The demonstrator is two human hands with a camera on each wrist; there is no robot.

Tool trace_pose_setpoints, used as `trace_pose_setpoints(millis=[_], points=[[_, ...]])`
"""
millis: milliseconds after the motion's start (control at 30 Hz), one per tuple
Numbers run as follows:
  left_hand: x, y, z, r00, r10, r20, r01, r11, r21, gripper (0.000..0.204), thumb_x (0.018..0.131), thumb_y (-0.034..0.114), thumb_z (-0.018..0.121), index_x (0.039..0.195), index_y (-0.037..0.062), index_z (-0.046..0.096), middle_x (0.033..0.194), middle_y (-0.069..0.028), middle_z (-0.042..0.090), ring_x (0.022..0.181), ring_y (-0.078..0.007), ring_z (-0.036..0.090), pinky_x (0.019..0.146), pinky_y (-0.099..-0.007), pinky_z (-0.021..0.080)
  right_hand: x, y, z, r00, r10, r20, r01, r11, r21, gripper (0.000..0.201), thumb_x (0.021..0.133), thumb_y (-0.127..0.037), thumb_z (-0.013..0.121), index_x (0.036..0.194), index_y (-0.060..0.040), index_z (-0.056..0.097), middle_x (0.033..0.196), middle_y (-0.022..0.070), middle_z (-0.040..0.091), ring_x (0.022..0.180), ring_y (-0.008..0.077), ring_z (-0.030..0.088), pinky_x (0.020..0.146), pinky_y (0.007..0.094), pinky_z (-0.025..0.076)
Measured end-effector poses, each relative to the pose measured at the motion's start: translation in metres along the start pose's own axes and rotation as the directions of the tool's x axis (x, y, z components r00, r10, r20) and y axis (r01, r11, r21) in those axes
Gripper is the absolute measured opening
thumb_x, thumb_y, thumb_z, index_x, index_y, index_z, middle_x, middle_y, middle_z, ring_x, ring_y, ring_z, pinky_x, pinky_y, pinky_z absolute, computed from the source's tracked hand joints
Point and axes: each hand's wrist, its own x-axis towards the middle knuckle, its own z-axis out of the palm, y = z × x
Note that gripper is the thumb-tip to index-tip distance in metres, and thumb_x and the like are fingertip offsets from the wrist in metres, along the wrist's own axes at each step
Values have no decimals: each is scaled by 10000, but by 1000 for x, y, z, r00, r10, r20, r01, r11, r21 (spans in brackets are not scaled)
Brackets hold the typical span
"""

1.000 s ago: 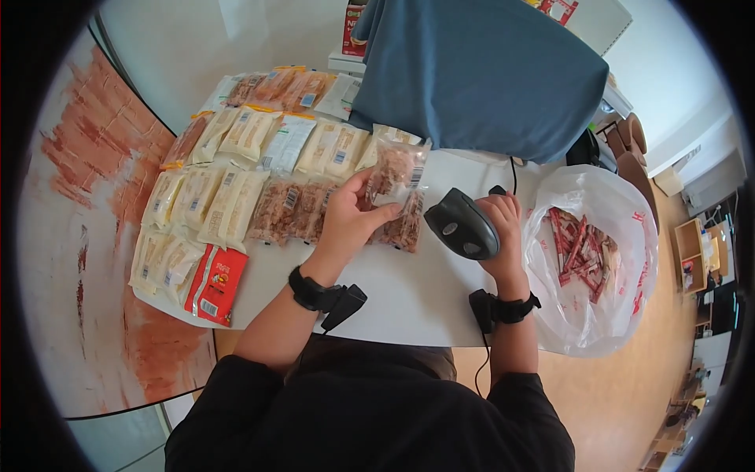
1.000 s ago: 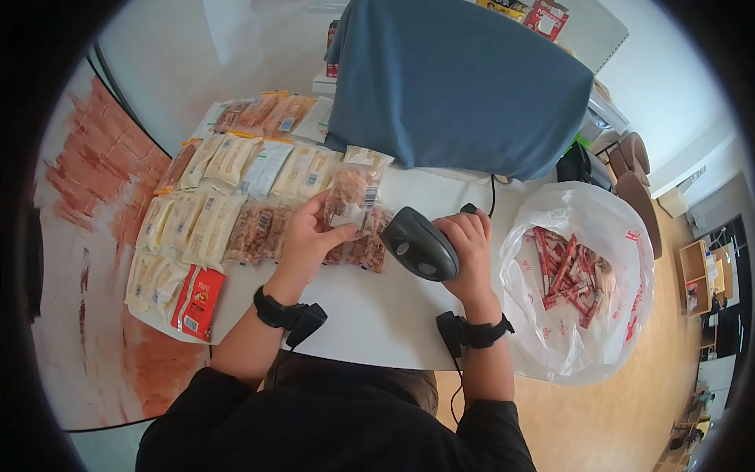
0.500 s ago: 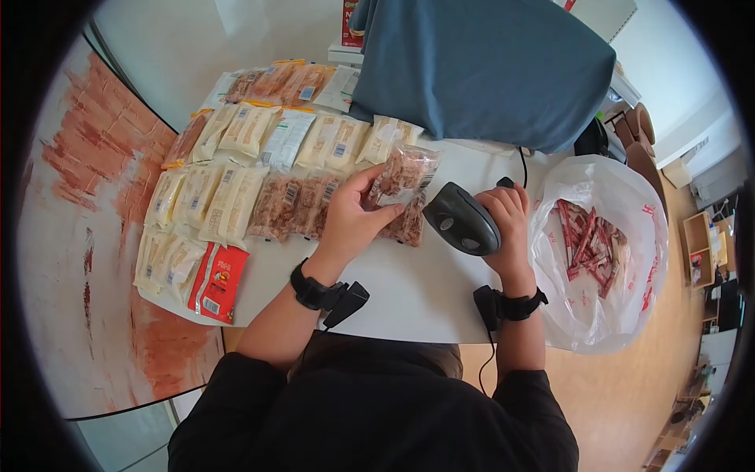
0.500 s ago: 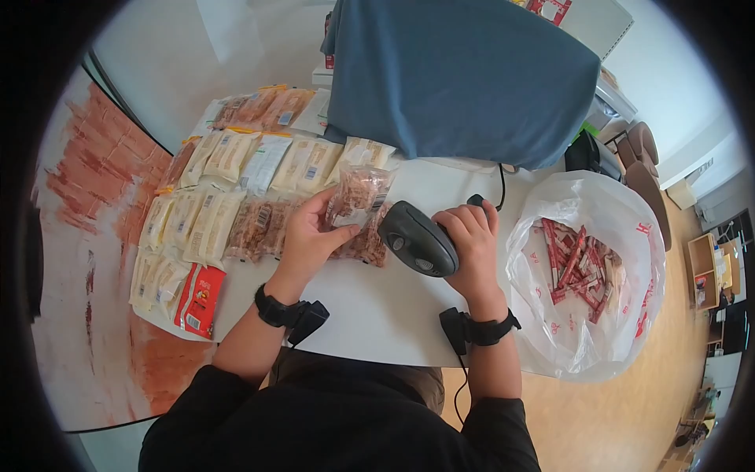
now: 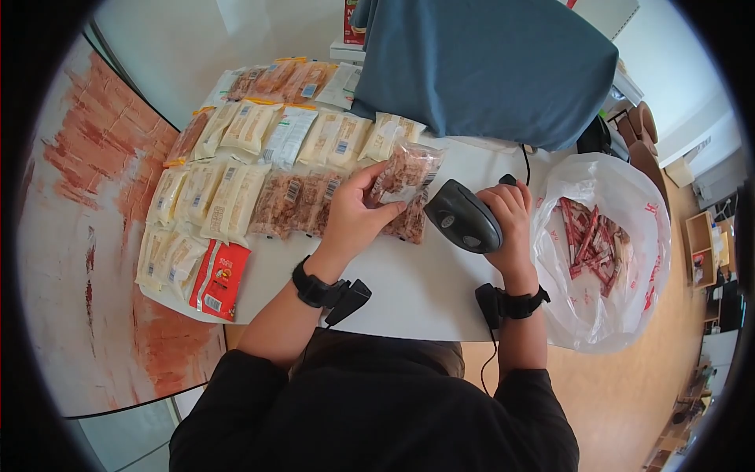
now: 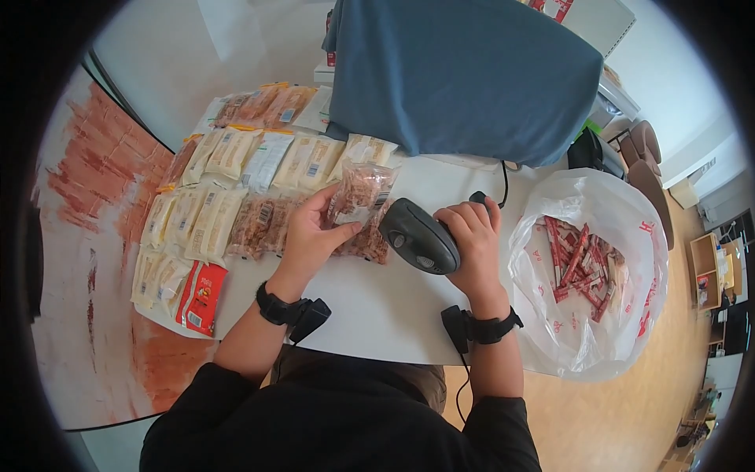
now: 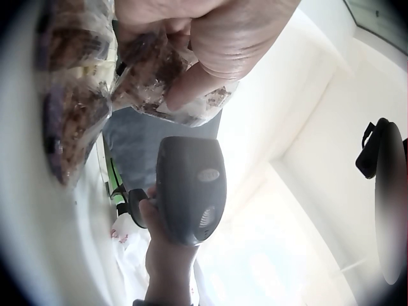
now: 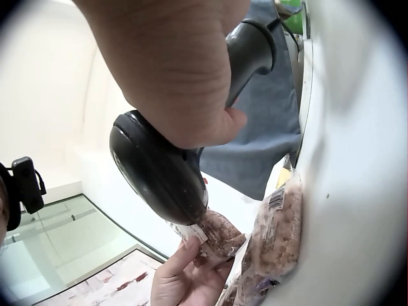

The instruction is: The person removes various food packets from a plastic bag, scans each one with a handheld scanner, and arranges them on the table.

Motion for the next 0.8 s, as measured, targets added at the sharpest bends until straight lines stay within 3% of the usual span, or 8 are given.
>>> trace_pose_setpoints(millis=[333, 533, 633, 800], points=[[1, -6, 1, 999, 44, -25, -45, 998, -46, 576, 712, -79, 680, 1238, -87, 448, 1123, -129, 577, 1013, -152, 559, 881, -270, 457, 0, 1, 0, 1000, -4, -22, 4, 1000, 6, 282, 636, -97, 675, 902, -111, 583, 852, 22, 578, 912, 229, 538, 996, 448, 267], [-3, 6, 3, 997, 74, -14, -75, 991, -112, 620, 734, -82, 654, 1292, -72, 385, 1151, -133, 557, 1051, -163, 543, 898, -273, 447, 0, 3, 0, 995, 64, -78, -74, 988, -136, 279, 649, -86, 659, 917, -116, 588, 869, 23, 580, 941, 232, 535, 989, 453, 277], [-5, 10, 4, 989, 121, -89, -130, 987, -97, 664, 766, -48, 632, 1344, -52, 306, 1156, -139, 550, 1045, -163, 545, 886, -271, 450, -6, 25, 6, 995, 96, -15, -97, 988, -120, 291, 648, -86, 657, 930, -113, 592, 880, 32, 580, 947, 246, 533, 983, 465, 287], [-6, 34, 1, 993, 66, -95, -76, 992, -105, 670, 812, 9, 593, 1382, -25, 241, 1153, -149, 548, 1027, -161, 551, 865, -267, 453, -17, 48, 13, 968, 237, 77, -226, 966, -127, 362, 642, -24, 610, 998, -90, 594, 896, 84, 585, 963, 290, 520, 994, 429, 282]])
